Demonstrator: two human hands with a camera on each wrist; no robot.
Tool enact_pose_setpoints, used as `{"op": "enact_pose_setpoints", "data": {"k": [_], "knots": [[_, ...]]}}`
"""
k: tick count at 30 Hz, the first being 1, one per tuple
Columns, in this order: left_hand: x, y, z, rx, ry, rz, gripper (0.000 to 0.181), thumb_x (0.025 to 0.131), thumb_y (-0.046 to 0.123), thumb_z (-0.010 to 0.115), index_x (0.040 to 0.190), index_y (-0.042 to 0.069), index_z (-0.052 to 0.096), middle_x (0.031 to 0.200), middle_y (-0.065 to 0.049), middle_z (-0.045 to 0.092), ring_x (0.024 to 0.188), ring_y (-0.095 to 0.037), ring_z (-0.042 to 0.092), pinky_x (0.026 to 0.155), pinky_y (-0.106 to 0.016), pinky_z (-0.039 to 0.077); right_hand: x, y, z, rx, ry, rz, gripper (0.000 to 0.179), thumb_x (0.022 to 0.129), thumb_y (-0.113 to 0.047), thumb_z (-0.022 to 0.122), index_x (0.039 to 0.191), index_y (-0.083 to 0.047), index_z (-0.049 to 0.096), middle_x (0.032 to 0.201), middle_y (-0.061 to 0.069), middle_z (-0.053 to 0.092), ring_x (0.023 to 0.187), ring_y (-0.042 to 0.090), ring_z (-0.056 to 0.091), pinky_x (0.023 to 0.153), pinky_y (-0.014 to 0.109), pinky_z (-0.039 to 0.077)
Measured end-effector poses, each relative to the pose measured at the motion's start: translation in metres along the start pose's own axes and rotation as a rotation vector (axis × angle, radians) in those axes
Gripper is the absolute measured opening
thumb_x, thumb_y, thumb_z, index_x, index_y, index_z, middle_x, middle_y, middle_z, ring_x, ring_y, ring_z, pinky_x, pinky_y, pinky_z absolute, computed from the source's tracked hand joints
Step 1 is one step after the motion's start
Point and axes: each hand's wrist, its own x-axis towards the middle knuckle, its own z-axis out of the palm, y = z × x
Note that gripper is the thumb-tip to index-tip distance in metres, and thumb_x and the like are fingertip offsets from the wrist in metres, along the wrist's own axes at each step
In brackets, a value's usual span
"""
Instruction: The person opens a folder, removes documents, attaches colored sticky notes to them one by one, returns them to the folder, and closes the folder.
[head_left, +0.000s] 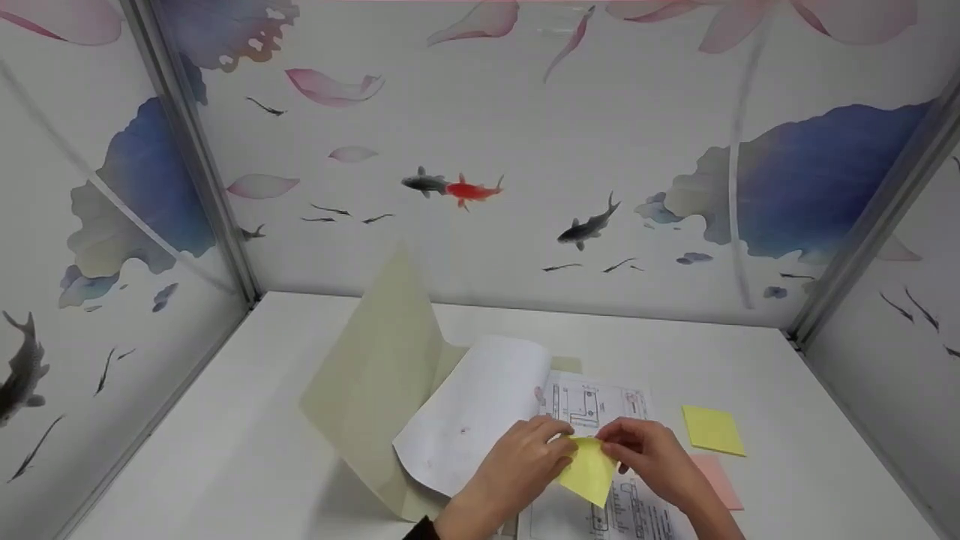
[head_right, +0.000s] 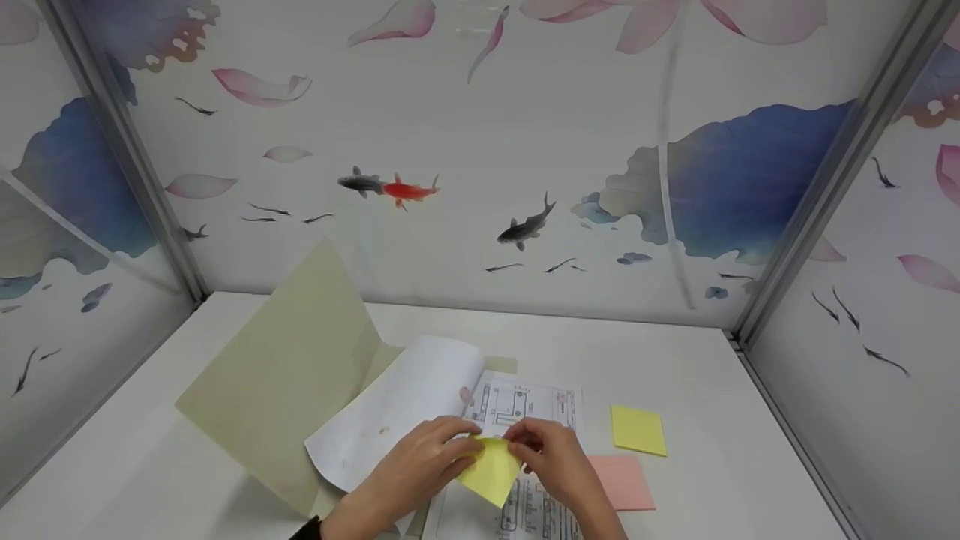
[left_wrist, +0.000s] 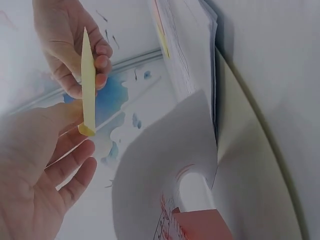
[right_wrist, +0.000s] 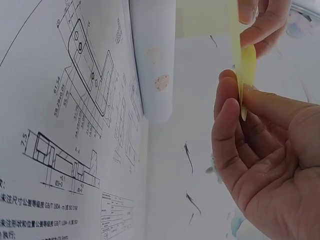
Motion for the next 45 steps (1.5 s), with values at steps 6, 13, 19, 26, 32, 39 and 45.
{"op": "enact_pose_setpoints", "data": {"k": [6, 13, 19, 26, 32, 39, 45], "knots": [[-0.002, 0.007, 0.001, 0.007, -0.074, -0.019, 0.025, 0.085, 0.030, 0.070, 0.108, 0.021, 0.069, 0.103, 0.010, 0.067, 0.096, -0.004, 0.060, 0.083, -0.016, 0.049, 0.000, -0.001, 0.005, -0.149, 0.033, 0.036, 0.035, 0.086, -0.003, 0.063, 0.119, -0.012, 0.057, 0.091, 0.003, 0.070, 0.073, 0.012, 0.060, 0.065, 0.022, 0.053], [0.001, 0.018, 0.005, 0.053, -0.215, -0.066, 0.033, 0.087, 0.034, 0.066, 0.116, 0.018, 0.065, 0.107, 0.009, 0.067, 0.099, -0.005, 0.060, 0.082, -0.017, 0.048, 0.004, 0.001, 0.014, -0.279, 0.131, 0.069, 0.031, 0.081, 0.004, 0.067, 0.099, -0.015, 0.052, 0.091, -0.001, 0.064, 0.080, 0.010, 0.061, 0.073, 0.025, 0.055], [0.007, 0.030, 0.014, 0.072, -0.300, -0.159, 0.038, 0.087, 0.037, 0.066, 0.119, 0.018, 0.063, 0.109, 0.007, 0.066, 0.101, -0.006, 0.060, 0.081, -0.019, 0.049, 0.006, 0.008, 0.013, -0.312, 0.145, 0.100, 0.022, 0.080, 0.007, 0.066, 0.082, -0.014, 0.058, 0.083, -0.002, 0.063, 0.072, 0.012, 0.056, 0.070, 0.024, 0.053], [0.013, 0.039, 0.024, 0.098, -0.408, -0.227, 0.044, 0.085, 0.044, 0.065, 0.120, 0.018, 0.060, 0.108, 0.007, 0.063, 0.099, -0.009, 0.059, 0.079, -0.023, 0.050, 0.004, 0.018, 0.012, -0.342, 0.125, 0.142, 0.025, 0.079, 0.005, 0.068, 0.090, -0.016, 0.067, 0.091, -0.004, 0.067, 0.075, 0.011, 0.056, 0.073, 0.028, 0.052], [0.014, 0.041, 0.031, 0.137, -0.421, -0.215, 0.045, 0.083, 0.045, 0.066, 0.118, 0.017, 0.060, 0.106, 0.007, 0.062, 0.095, -0.009, 0.058, 0.076, -0.024, 0.049, 0.006, 0.026, 0.015, -0.382, 0.128, 0.170, 0.025, 0.078, 0.003, 0.070, 0.096, -0.013, 0.069, 0.093, -0.002, 0.068, 0.076, 0.010, 0.055, 0.072, 0.029, 0.049], [0.015, 0.040, 0.037, 0.108, -0.479, -0.243, 0.042, 0.083, 0.044, 0.067, 0.117, 0.019, 0.062, 0.105, 0.008, 0.063, 0.095, -0.009, 0.058, 0.075, -0.024, 0.049, 0.008, 0.028, 0.018, -0.422, 0.071, 0.215, 0.027, 0.076, 0.000, 0.073, 0.099, -0.012, 0.068, 0.096, -0.001, 0.066, 0.077, 0.013, 0.053, 0.074, 0.032, 0.048], [0.016, 0.039, 0.039, 0.096, -0.513, -0.264, 0.040, 0.083, 0.043, 0.068, 0.114, 0.019, 0.063, 0.103, 0.007, 0.063, 0.093, -0.011, 0.060, 0.071, -0.025, 0.050, 0.007, 0.029, 0.019, -0.448, 0.032, 0.244, 0.031, 0.075, -0.004, 0.075, 0.103, -0.012, 0.067, 0.101, 0.001, 0.066, 0.088, 0.016, 0.059, 0.089, 0.044, 0.049]]}}
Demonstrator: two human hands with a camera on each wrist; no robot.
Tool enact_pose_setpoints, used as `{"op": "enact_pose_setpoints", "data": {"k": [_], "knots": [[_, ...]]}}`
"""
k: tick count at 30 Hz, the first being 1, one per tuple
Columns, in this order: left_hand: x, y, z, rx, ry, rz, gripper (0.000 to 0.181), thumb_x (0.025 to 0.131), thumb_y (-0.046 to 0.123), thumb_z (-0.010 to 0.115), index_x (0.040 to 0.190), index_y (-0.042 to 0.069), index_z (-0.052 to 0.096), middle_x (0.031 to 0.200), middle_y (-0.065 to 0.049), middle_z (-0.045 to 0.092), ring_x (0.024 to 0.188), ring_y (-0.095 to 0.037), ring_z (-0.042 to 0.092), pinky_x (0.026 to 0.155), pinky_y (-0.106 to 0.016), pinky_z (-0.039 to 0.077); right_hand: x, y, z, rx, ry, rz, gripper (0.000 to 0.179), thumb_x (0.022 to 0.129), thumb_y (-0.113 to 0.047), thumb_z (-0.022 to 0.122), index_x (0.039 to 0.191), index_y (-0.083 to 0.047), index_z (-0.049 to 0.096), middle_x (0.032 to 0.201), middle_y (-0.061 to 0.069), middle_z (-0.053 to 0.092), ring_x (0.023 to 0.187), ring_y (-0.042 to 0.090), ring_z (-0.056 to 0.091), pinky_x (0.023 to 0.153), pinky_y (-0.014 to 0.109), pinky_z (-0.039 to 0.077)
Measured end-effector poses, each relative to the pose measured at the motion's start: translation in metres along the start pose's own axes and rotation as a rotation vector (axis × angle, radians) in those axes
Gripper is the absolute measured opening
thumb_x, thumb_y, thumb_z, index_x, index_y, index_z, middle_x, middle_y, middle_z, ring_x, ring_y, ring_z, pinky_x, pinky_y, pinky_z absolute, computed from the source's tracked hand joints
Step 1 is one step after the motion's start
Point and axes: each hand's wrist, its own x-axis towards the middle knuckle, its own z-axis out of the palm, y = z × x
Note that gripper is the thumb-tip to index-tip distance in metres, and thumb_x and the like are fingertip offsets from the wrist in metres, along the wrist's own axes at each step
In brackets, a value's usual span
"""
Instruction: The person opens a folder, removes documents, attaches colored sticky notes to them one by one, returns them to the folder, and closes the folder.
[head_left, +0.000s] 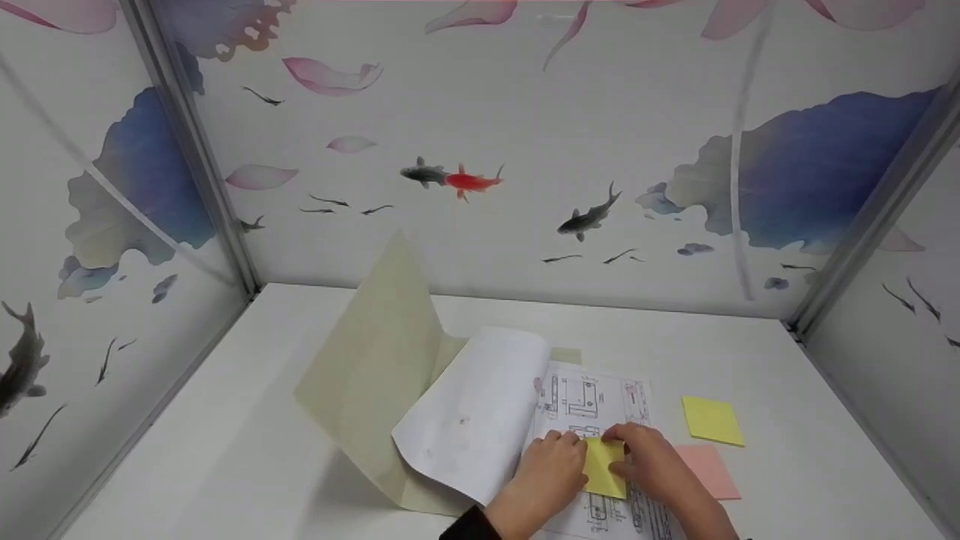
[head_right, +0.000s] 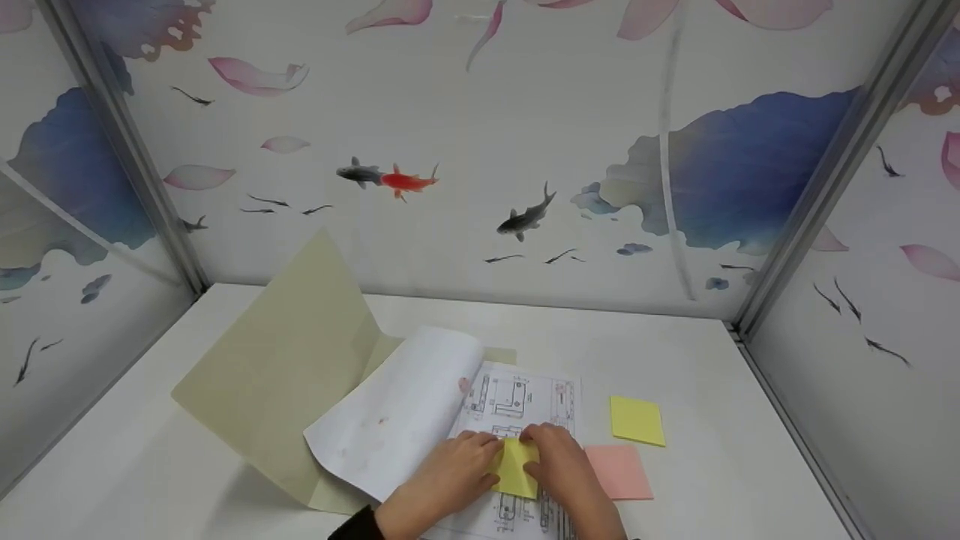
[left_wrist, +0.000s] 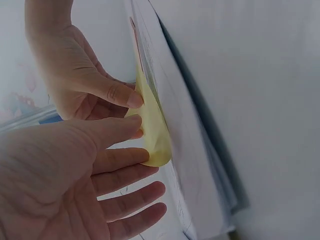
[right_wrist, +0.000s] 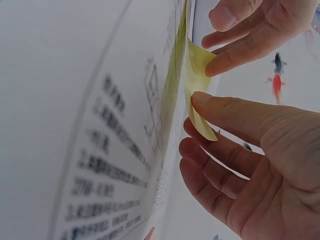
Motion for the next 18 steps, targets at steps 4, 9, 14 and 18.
{"op": "enact_pose_setpoints", "data": {"k": [4, 9, 14, 18], "knots": [[-0.0003, -0.0003, -0.0001, -0.018, -0.029, -0.010, 0.038, 0.082, 0.041, 0.068, 0.113, 0.018, 0.063, 0.102, 0.006, 0.063, 0.089, -0.012, 0.060, 0.069, -0.026, 0.050, 0.0000, 0.0007, 0.0013, -0.012, -0.021, 0.000, 0.035, 0.073, -0.007, 0.078, 0.105, -0.013, 0.066, 0.103, 0.001, 0.066, 0.095, 0.017, 0.060, 0.093, 0.047, 0.046], [0.0013, -0.0016, 0.0007, -0.051, -0.060, -0.023, 0.038, 0.082, 0.040, 0.069, 0.113, 0.019, 0.064, 0.100, 0.006, 0.063, 0.086, -0.012, 0.059, 0.067, -0.026, 0.050, -0.0012, 0.0021, 0.0022, -0.021, -0.032, -0.001, 0.040, 0.070, -0.009, 0.080, 0.107, -0.013, 0.066, 0.106, 0.002, 0.066, 0.101, 0.021, 0.058, 0.097, 0.050, 0.043], [0.0032, -0.0027, 0.0005, -0.069, -0.090, -0.030, 0.036, 0.082, 0.039, 0.070, 0.111, 0.019, 0.064, 0.098, 0.006, 0.063, 0.086, -0.013, 0.060, 0.068, -0.028, 0.051, -0.0013, 0.0015, 0.0031, -0.053, -0.018, -0.023, 0.042, 0.067, -0.009, 0.082, 0.106, -0.013, 0.067, 0.105, 0.002, 0.067, 0.100, 0.022, 0.058, 0.097, 0.049, 0.044], [0.0040, -0.0035, 0.0005, -0.075, -0.096, -0.029, 0.036, 0.082, 0.038, 0.070, 0.111, 0.019, 0.065, 0.099, 0.006, 0.064, 0.087, -0.013, 0.060, 0.068, -0.028, 0.050, -0.0004, 0.0007, 0.0038, -0.081, -0.031, -0.011, 0.043, 0.066, -0.009, 0.083, 0.106, -0.015, 0.068, 0.105, 0.001, 0.067, 0.099, 0.021, 0.057, 0.097, 0.049, 0.045]]}}
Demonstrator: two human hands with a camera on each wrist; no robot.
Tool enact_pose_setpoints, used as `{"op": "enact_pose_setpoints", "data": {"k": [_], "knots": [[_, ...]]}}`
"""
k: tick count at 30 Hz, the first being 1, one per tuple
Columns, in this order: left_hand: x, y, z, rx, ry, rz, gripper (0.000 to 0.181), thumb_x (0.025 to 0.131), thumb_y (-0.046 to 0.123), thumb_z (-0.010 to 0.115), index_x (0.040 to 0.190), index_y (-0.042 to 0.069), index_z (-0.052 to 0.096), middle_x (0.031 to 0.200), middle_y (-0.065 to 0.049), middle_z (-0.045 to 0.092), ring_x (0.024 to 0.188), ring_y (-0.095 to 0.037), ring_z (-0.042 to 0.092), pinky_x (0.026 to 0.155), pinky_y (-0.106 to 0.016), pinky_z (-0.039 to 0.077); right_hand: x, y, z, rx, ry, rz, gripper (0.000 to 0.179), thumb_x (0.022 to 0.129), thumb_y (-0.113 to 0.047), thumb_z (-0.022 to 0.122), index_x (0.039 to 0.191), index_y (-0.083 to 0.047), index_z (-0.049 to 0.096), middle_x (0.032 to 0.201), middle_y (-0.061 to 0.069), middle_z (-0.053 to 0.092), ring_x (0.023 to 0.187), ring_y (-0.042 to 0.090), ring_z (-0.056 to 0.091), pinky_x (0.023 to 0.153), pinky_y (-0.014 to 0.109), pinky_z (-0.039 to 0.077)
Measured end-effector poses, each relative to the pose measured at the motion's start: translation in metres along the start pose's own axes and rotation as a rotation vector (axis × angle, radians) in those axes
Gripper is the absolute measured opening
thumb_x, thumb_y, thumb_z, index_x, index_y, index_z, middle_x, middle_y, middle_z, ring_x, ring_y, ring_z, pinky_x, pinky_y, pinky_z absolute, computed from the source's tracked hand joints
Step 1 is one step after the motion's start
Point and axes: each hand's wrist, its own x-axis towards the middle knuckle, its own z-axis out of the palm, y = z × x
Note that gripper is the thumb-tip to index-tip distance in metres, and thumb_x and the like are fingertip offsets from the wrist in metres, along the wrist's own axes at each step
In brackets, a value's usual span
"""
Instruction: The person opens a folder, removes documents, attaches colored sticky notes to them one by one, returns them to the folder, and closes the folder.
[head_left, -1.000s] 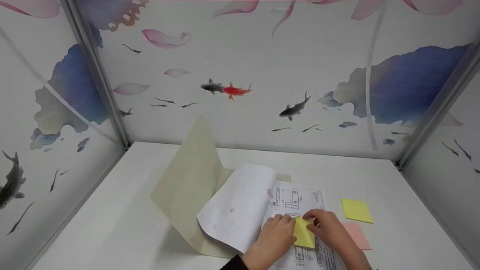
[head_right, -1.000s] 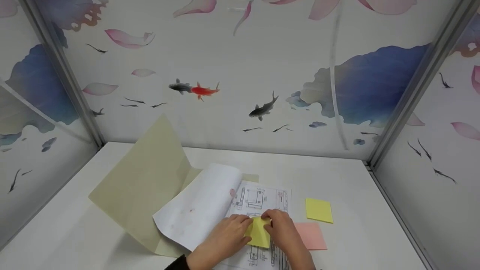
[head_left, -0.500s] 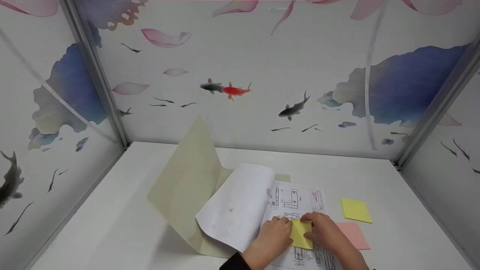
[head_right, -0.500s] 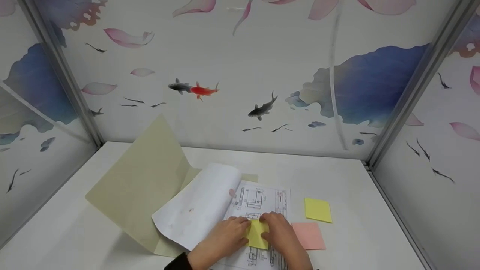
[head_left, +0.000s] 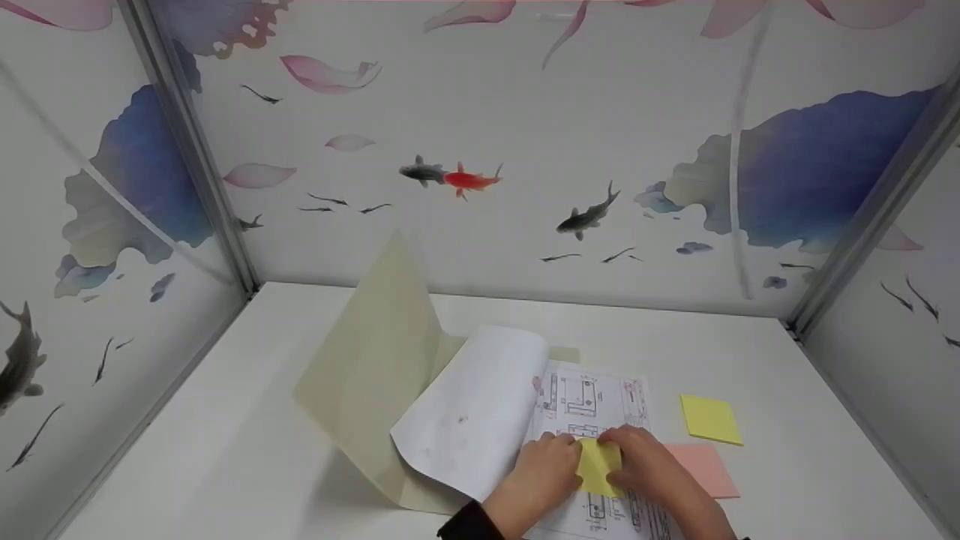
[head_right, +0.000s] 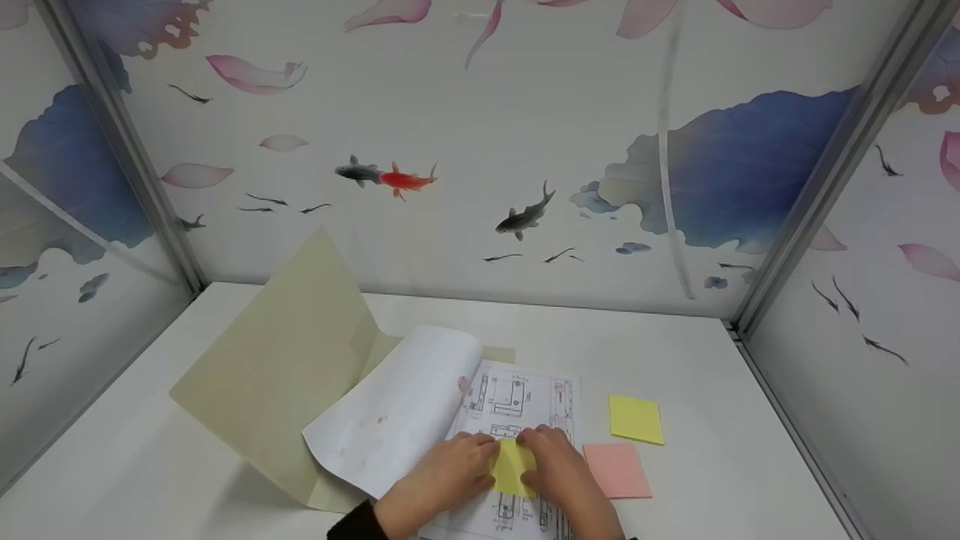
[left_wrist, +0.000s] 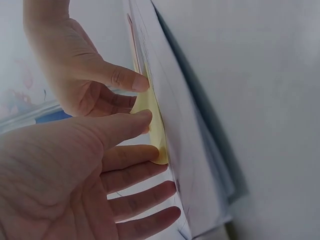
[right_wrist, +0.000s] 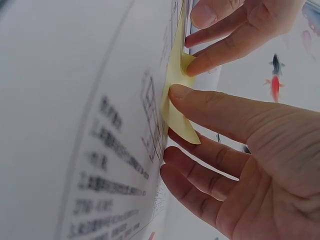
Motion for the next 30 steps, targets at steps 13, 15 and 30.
{"op": "enact_pose_setpoints", "data": {"k": [13, 15, 30], "knots": [[0.0012, -0.0025, 0.0048, 0.005, -0.010, 0.005, 0.036, 0.081, 0.037, 0.071, 0.113, 0.021, 0.065, 0.105, 0.008, 0.065, 0.091, -0.012, 0.059, 0.070, -0.027, 0.050, -0.0041, -0.0022, 0.0034, -0.057, 0.007, -0.047, 0.041, 0.069, -0.011, 0.081, 0.107, -0.015, 0.067, 0.101, -0.001, 0.063, 0.097, 0.019, 0.055, 0.095, 0.048, 0.046], [0.0014, -0.0028, 0.0047, 0.005, -0.011, 0.009, 0.036, 0.081, 0.037, 0.071, 0.113, 0.021, 0.064, 0.106, 0.009, 0.065, 0.091, -0.011, 0.059, 0.070, -0.027, 0.050, -0.0049, -0.0028, 0.0032, -0.059, 0.007, -0.039, 0.040, 0.070, -0.011, 0.080, 0.107, -0.015, 0.067, 0.102, -0.001, 0.062, 0.098, 0.020, 0.055, 0.096, 0.048, 0.046], [0.0042, -0.0041, 0.0052, 0.038, -0.064, 0.014, 0.046, 0.083, 0.041, 0.067, 0.124, 0.022, 0.059, 0.124, 0.010, 0.060, 0.107, -0.011, 0.057, 0.080, -0.029, 0.052, -0.0063, -0.0014, 0.0043, -0.056, 0.029, -0.097, 0.037, 0.069, -0.009, 0.080, 0.104, -0.010, 0.069, 0.103, -0.002, 0.063, 0.107, 0.025, 0.056, 0.098, 0.049, 0.043]]}}
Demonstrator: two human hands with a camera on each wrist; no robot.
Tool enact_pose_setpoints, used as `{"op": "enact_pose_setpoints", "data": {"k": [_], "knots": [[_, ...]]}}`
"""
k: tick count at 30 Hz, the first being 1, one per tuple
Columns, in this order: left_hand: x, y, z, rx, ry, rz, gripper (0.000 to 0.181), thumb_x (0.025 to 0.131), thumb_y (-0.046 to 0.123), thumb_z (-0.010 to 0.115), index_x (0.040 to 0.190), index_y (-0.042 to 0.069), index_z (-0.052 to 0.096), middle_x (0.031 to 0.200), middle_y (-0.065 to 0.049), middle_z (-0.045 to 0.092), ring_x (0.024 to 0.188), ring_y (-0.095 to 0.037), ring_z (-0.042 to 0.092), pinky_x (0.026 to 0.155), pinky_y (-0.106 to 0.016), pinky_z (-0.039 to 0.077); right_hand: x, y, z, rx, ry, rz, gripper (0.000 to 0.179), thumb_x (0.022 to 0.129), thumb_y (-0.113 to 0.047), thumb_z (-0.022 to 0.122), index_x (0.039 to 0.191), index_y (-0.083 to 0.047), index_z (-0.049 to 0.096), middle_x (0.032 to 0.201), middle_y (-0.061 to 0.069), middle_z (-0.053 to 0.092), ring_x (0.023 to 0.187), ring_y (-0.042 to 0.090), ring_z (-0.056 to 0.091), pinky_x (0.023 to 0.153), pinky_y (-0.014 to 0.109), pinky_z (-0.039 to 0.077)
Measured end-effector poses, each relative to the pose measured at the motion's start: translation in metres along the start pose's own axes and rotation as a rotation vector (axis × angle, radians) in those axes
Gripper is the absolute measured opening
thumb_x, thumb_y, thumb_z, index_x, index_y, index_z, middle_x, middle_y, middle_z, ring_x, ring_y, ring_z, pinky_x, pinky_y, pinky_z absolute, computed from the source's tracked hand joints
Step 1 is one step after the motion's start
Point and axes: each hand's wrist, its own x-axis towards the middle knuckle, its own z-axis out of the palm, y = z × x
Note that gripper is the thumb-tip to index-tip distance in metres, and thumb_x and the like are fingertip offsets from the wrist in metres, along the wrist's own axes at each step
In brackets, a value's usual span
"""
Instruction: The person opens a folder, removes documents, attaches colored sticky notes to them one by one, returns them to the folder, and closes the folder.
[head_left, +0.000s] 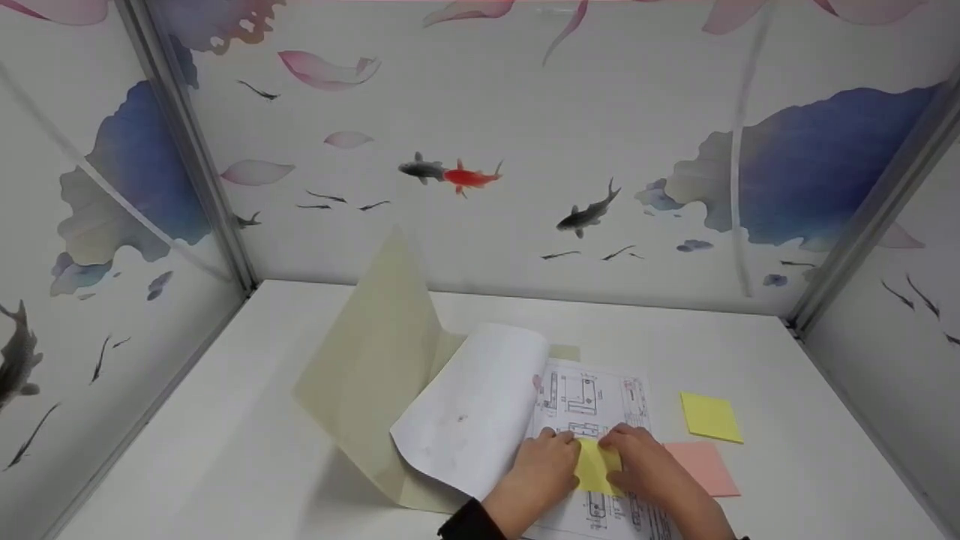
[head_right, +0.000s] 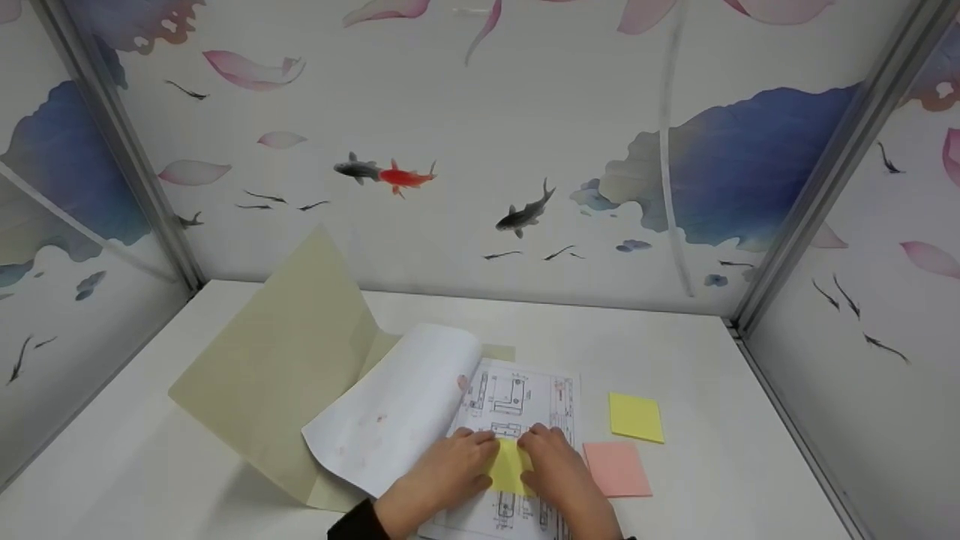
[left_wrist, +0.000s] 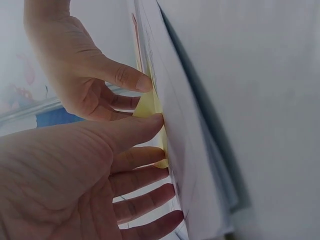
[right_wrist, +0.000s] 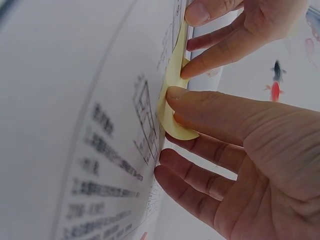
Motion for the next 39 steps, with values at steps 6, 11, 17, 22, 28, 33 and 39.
{"op": "enact_pose_setpoints", "data": {"k": [6, 11, 17, 22, 28, 33, 39], "knots": [[-0.0011, 0.0006, -0.0009, 0.006, -0.007, -0.033, 0.047, 0.083, 0.043, 0.067, 0.121, 0.017, 0.059, 0.112, 0.006, 0.059, 0.101, -0.010, 0.055, 0.079, -0.028, 0.050, 0.0001, -0.0011, 0.0000, -0.025, -0.003, 0.006, 0.037, 0.068, -0.011, 0.081, 0.103, -0.010, 0.069, 0.102, 0.000, 0.063, 0.103, 0.024, 0.057, 0.098, 0.049, 0.044], [-0.0017, 0.0005, -0.0014, 0.002, -0.013, -0.047, 0.051, 0.083, 0.044, 0.066, 0.125, 0.016, 0.058, 0.115, 0.004, 0.057, 0.105, -0.011, 0.053, 0.083, -0.029, 0.050, -0.0010, -0.0012, -0.0003, -0.034, -0.003, 0.025, 0.038, 0.068, -0.017, 0.083, 0.103, -0.013, 0.068, 0.102, 0.000, 0.059, 0.097, 0.021, 0.052, 0.095, 0.047, 0.046], [-0.0019, -0.0003, -0.0018, -0.015, -0.038, -0.061, 0.056, 0.084, 0.046, 0.065, 0.131, 0.017, 0.054, 0.127, 0.004, 0.054, 0.115, -0.012, 0.050, 0.091, -0.031, 0.048, -0.0016, -0.0013, 0.0013, -0.049, -0.034, 0.033, 0.046, 0.071, -0.021, 0.080, 0.115, -0.019, 0.067, 0.113, 0.004, 0.053, 0.105, 0.025, 0.046, 0.096, 0.048, 0.044], [-0.0022, -0.0016, -0.0020, -0.013, -0.040, -0.050, 0.058, 0.084, 0.046, 0.065, 0.131, 0.016, 0.053, 0.126, 0.004, 0.053, 0.115, -0.012, 0.049, 0.091, -0.030, 0.048, -0.0027, -0.0012, 0.0027, -0.068, -0.061, 0.021, 0.050, 0.074, -0.022, 0.077, 0.122, -0.025, 0.064, 0.127, 0.008, 0.051, 0.113, 0.031, 0.043, 0.099, 0.053, 0.041], [-0.0038, -0.0028, -0.0024, 0.001, -0.029, -0.039, 0.058, 0.083, 0.048, 0.065, 0.131, 0.016, 0.054, 0.126, 0.004, 0.054, 0.116, -0.012, 0.050, 0.090, -0.030, 0.048, -0.0063, -0.0010, 0.0019, -0.113, -0.066, 0.029, 0.052, 0.076, -0.024, 0.076, 0.125, -0.029, 0.061, 0.134, 0.010, 0.049, 0.120, 0.036, 0.042, 0.099, 0.058, 0.039], [-0.0040, -0.0026, -0.0033, 0.002, -0.046, -0.043, 0.059, 0.084, 0.048, 0.064, 0.133, 0.016, 0.052, 0.134, 0.004, 0.051, 0.121, -0.013, 0.048, 0.093, -0.030, 0.048, -0.0076, 0.0014, 0.0002, -0.159, -0.055, 0.044, 0.051, 0.075, -0.026, 0.076, 0.125, -0.030, 0.062, 0.133, 0.012, 0.050, 0.118, 0.038, 0.044, 0.096, 0.059, 0.041], [-0.0038, -0.0020, -0.0043, 0.014, -0.080, -0.044, 0.061, 0.086, 0.048, 0.061, 0.136, 0.016, 0.048, 0.141, 0.004, 0.046, 0.127, -0.013, 0.045, 0.098, -0.029, 0.045, -0.0068, 0.0074, -0.0028, -0.177, -0.045, 0.080, 0.050, 0.075, -0.024, 0.076, 0.123, -0.031, 0.062, 0.129, 0.007, 0.052, 0.110, 0.033, 0.046, 0.093, 0.054, 0.045]]}}
